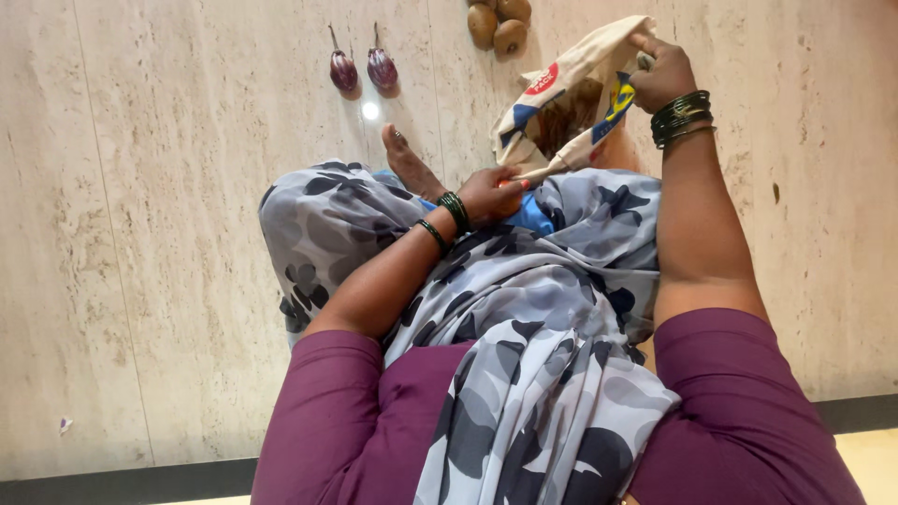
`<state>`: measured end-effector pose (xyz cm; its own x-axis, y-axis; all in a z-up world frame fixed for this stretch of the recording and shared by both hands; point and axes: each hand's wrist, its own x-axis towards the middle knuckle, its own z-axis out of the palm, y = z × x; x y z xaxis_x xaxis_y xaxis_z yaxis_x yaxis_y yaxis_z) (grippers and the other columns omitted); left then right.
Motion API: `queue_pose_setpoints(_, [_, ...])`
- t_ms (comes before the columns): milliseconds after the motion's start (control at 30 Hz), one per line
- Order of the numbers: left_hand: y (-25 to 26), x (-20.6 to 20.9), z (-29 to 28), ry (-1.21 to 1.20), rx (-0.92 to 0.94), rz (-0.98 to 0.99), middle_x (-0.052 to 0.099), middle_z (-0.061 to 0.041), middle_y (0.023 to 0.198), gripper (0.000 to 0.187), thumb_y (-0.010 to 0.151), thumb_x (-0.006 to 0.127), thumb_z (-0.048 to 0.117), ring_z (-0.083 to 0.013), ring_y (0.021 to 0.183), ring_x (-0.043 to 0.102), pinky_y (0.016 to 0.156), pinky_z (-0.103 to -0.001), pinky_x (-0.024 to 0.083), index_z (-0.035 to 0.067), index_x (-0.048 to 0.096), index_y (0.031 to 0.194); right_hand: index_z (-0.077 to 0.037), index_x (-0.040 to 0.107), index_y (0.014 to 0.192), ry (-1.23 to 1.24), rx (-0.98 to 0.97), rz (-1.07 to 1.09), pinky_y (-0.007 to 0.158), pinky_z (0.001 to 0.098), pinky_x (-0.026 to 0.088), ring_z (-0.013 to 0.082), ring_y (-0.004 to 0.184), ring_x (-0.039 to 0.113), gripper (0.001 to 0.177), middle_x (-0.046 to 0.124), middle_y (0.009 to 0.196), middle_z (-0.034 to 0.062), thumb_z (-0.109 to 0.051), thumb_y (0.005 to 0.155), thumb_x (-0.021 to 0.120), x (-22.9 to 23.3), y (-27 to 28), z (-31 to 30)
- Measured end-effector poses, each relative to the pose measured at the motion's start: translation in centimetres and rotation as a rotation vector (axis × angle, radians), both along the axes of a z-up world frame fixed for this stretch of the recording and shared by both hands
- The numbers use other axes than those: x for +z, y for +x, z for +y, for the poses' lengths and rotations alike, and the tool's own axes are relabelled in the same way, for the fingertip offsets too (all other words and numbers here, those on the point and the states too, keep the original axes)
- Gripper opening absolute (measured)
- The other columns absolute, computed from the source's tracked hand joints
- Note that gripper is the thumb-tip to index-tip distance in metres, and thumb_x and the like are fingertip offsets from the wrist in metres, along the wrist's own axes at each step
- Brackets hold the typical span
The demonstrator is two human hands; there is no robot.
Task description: The person sits on the floor and peels a potato using a small knife, then peels a tomato. The peeled items are placed into a cloth bag beside them.
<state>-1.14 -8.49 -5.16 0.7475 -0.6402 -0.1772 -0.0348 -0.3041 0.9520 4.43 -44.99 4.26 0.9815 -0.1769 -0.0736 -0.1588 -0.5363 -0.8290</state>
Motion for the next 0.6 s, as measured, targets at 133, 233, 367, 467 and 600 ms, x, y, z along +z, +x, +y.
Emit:
queue_pose_setpoints(133, [1.1, -0.4, 1.0, -0.025, -0.019, 0.086, 0.076, -0.014, 0.117, 0.057, 0.093, 0.066, 0.048, -0.0184, 0.106, 0.071, 0.093, -0.030, 0.055, 0.005, 0.067, 0.130, -0.003, 0.065, 0.146, -0.433, 0.094, -0.195, 0.075, 0.0312, 0.057, 0.0160, 0.084, 0.070, 0.059, 0.076, 0.107, 0.0174, 0.005, 0.088, 0.068, -1.9, -0.7, -1.9])
queue_pose_setpoints(233, [2.0, 0.5, 2.9, -0.010, 0.049, 0.122, 0.076, -0.012, 0.111, 0.054, 0.096, 0.064, 0.049, -0.0176, 0.102, 0.071, 0.090, -0.030, 0.056, 0.004, 0.069, 0.125, -0.004, 0.068, 0.141, -0.334, -0.089, -0.289, 0.075, 0.0285, 0.060, 0.0132, 0.086, 0.073, 0.049, 0.076, 0.116, 0.0177, 0.003, 0.093, 0.064, -1.7, -2.5, -1.5])
queue_pose_setpoints(367, [2.4, 2.0, 4.5, -0.444, 0.181, 0.329, 0.071, -0.011, 0.111, 0.049, 0.108, 0.059, 0.043, -0.0151, 0.104, 0.066, 0.093, -0.028, 0.054, -0.001, 0.071, 0.124, -0.001, 0.068, 0.133, 0.050, -0.340, -0.477, 0.064, 0.0262, 0.058, 0.0110, 0.072, 0.069, 0.026, 0.074, 0.096, 0.0114, -0.014, 0.112, 0.060, 0.5, -4.9, 1.6])
queue_pose_setpoints(467, [2.4, 3.5, 5.1, -0.573, 0.140, 0.480, 0.073, -0.011, 0.105, 0.045, 0.107, 0.056, 0.040, -0.0176, 0.099, 0.072, 0.088, -0.029, 0.058, 0.000, 0.066, 0.124, 0.002, 0.064, 0.130, 0.487, -0.336, -0.476, 0.058, 0.0263, 0.054, 0.0120, 0.064, 0.065, 0.034, 0.066, 0.078, 0.0057, -0.027, 0.116, 0.053, 2.4, -5.3, 5.5])
queue_pose_setpoints(600, [1.6, 5.4, 4.8, -0.562, 0.031, 0.567, 0.074, -0.013, 0.102, 0.046, 0.105, 0.057, 0.039, -0.0184, 0.096, 0.071, 0.085, -0.028, 0.056, 0.001, 0.062, 0.129, 0.003, 0.053, 0.136, 1.150, -0.206, -0.335, 0.061, 0.0353, 0.060, 0.0191, 0.069, 0.069, 0.041, 0.066, 0.081, 0.0061, -0.029, 0.111, 0.050, 3.4, -4.7, 12.8])
